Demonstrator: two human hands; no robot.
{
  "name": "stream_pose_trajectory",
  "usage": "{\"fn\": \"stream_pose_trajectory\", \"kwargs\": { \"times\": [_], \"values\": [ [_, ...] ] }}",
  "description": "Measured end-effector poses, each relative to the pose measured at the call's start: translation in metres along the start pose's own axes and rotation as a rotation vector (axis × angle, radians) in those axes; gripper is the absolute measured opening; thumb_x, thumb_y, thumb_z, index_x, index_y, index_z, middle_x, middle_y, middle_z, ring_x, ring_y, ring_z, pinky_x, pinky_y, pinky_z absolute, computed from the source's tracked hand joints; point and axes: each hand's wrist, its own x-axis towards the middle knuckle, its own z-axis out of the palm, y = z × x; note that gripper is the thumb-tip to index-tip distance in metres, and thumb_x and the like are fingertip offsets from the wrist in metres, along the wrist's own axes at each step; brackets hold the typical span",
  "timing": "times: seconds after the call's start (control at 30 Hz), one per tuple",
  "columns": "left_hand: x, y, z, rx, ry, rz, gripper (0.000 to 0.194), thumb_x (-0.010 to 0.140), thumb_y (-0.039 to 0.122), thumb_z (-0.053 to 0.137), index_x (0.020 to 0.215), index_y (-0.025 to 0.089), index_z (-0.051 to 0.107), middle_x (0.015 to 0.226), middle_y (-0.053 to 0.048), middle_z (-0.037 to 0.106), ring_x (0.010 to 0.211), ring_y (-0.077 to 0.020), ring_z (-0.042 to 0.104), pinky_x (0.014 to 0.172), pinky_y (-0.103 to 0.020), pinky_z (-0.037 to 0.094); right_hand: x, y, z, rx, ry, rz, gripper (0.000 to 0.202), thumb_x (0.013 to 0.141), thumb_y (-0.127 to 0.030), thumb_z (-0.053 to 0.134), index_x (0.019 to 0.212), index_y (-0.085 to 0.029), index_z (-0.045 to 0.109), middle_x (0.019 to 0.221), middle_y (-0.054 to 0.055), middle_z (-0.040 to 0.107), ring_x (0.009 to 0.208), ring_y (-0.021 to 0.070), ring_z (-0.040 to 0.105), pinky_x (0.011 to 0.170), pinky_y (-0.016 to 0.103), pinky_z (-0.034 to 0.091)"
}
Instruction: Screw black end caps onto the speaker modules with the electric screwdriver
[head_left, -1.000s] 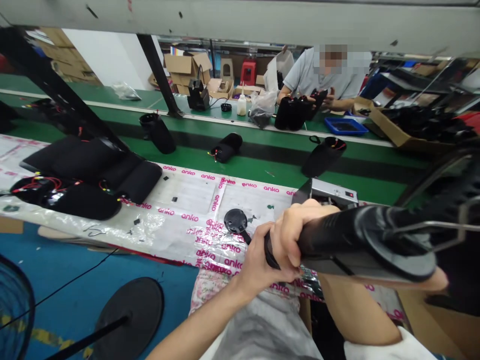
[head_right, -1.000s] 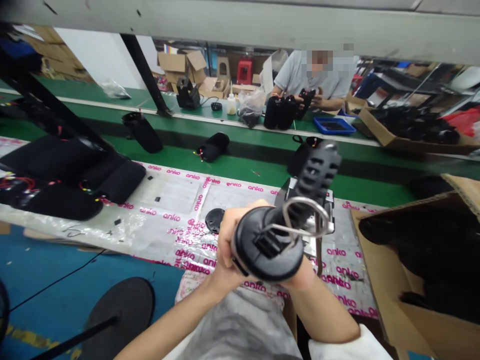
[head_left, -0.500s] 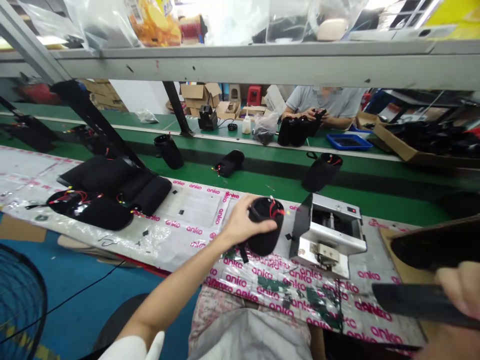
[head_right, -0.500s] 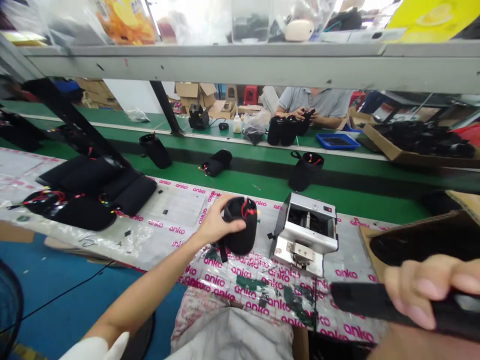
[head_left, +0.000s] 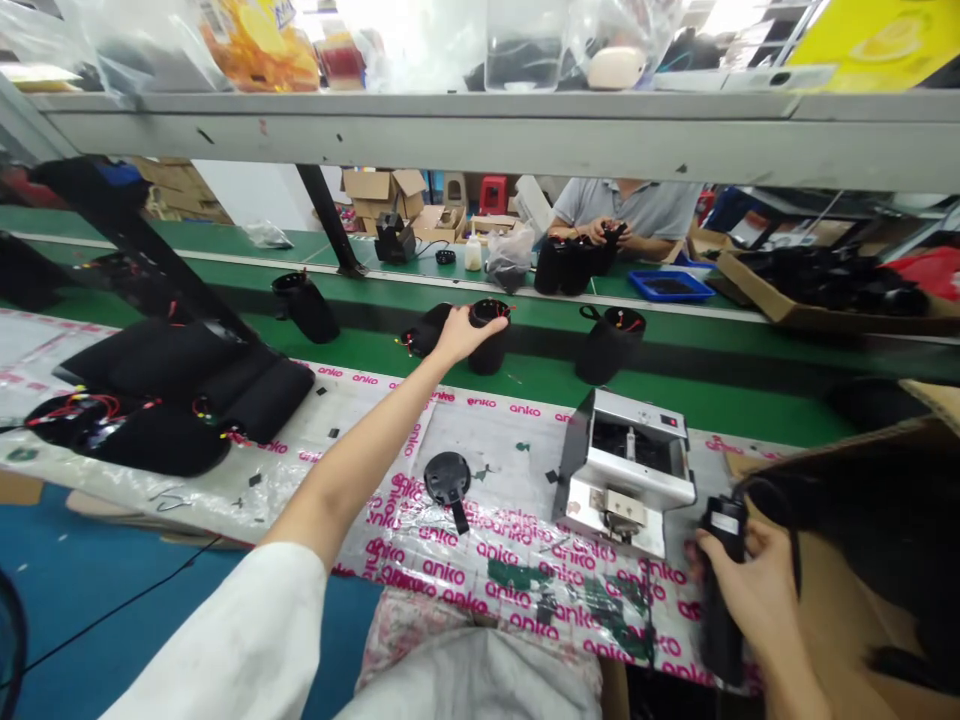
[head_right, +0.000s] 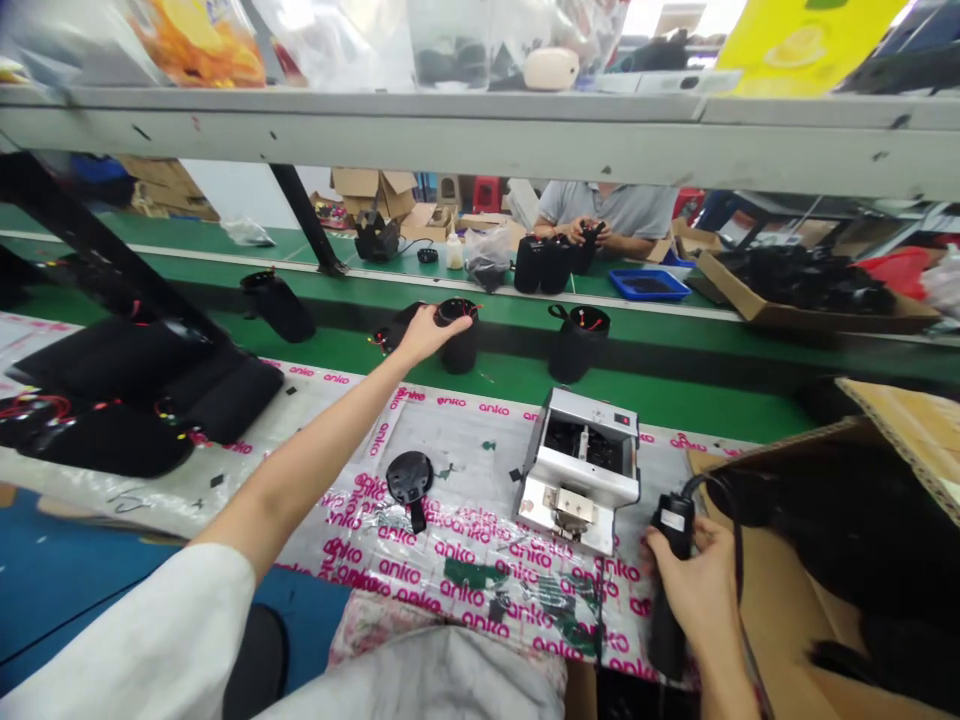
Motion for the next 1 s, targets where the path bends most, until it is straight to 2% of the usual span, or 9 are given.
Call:
{"fn": "stream_pose_trajectory", "kwargs": {
  "times": [0.13,0.33,0.43,0.5,0.6,0.67,0.7,0.87,1.0],
  "values": [
    [0.024,-0.021,-0.035,0.108,-0.005,-0.056,0.046,0.112,0.053,0.052,0.128,0.016,0.074,0.134,-0.015,0.078,0.135,-0.0351,0.067,0.120,-0.043,0.047,0.007,0.002,0.012,-0.198,-0.016,0.014,0.067,0.055,-0.074,0.075,0.095,-0.021,0.068,0.098,0.018,0.076,0.094,0.0435,0.076,0.101,0.067,0.059],
    [0.024,-0.076,-0.077,0.281,-0.071,-0.223,0.050,0.102,0.047,0.079,0.140,0.017,0.069,0.150,-0.015,0.069,0.137,-0.0343,0.066,0.120,-0.060,0.051,-0.005,-0.019,0.006,-0.353,-0.044,0.031,0.076,0.069,-0.071,0.065,0.119,-0.015,0.077,0.105,0.023,0.078,0.106,0.0527,0.075,0.105,0.076,0.055],
    [0.012,-0.093,-0.084,0.305,-0.066,-0.258,0.047,0.105,0.048,0.074,0.141,0.018,0.068,0.148,-0.014,0.069,0.133,-0.0325,0.069,0.116,-0.059,0.056,-0.040,-0.055,-0.001,-0.258,0.181,-0.155,0.056,0.085,-0.063,0.067,0.125,-0.025,0.075,0.123,0.022,0.074,0.113,0.0508,0.074,0.111,0.076,0.054],
    [0.004,-0.098,-0.088,0.303,-0.045,-0.275,0.053,0.100,0.050,0.079,0.140,0.017,0.067,0.144,-0.015,0.072,0.130,-0.0330,0.070,0.115,-0.055,0.056,-0.071,-0.083,0.004,0.007,0.236,-0.364,0.025,0.095,-0.053,0.070,0.112,-0.034,0.073,0.109,0.014,0.075,0.106,0.0445,0.076,0.108,0.071,0.059],
    [-0.006,-0.098,-0.097,0.289,0.014,-0.272,0.070,0.087,0.050,0.090,0.141,0.015,0.064,0.140,-0.018,0.075,0.132,-0.0357,0.069,0.117,-0.049,0.053,-0.110,-0.121,0.036,0.112,-0.201,-0.573,0.019,0.098,-0.052,0.070,0.097,-0.033,0.074,0.093,0.006,0.080,0.086,0.0333,0.079,0.080,0.052,0.070],
    [-0.014,-0.095,-0.106,0.279,0.069,-0.246,0.077,0.084,0.048,0.091,0.145,0.014,0.059,0.141,-0.019,0.074,0.133,-0.0356,0.068,0.119,-0.046,0.051,-0.122,-0.136,0.074,0.042,-0.589,-0.616,0.025,0.102,-0.047,0.064,0.112,-0.027,0.076,0.109,0.009,0.082,0.101,0.0303,0.081,0.091,0.047,0.070],
    [-0.018,-0.092,-0.111,0.276,0.096,-0.228,0.079,0.084,0.047,0.090,0.148,0.015,0.056,0.144,-0.018,0.072,0.134,-0.0344,0.068,0.120,-0.045,0.050,-0.125,-0.140,0.095,0.007,-0.680,-0.605,0.027,0.103,-0.041,0.063,0.122,-0.026,0.075,0.121,0.010,0.081,0.113,0.0297,0.080,0.102,0.046,0.068],
    [-0.061,-0.076,-0.144,0.200,0.261,0.086,0.095,0.072,0.042,0.096,0.153,0.022,0.052,0.137,-0.010,0.070,0.132,-0.0330,0.067,0.122,-0.046,0.050,-0.127,-0.145,0.189,-0.127,-0.729,-0.496,0.073,0.090,-0.041,0.083,0.153,-0.014,0.061,0.152,0.027,0.064,0.144,0.0494,0.063,0.123,0.069,0.050],
    [-0.123,-0.059,-0.154,0.038,0.300,0.283,0.097,0.070,0.046,0.097,0.154,0.027,0.053,0.147,-0.012,0.062,0.127,-0.0335,0.069,0.110,-0.049,0.061,-0.129,-0.148,0.220,-0.110,-0.704,-0.418,0.065,0.086,-0.036,0.084,0.143,-0.010,0.064,0.147,0.031,0.062,0.146,0.0536,0.056,0.125,0.074,0.040]
  ]
}}
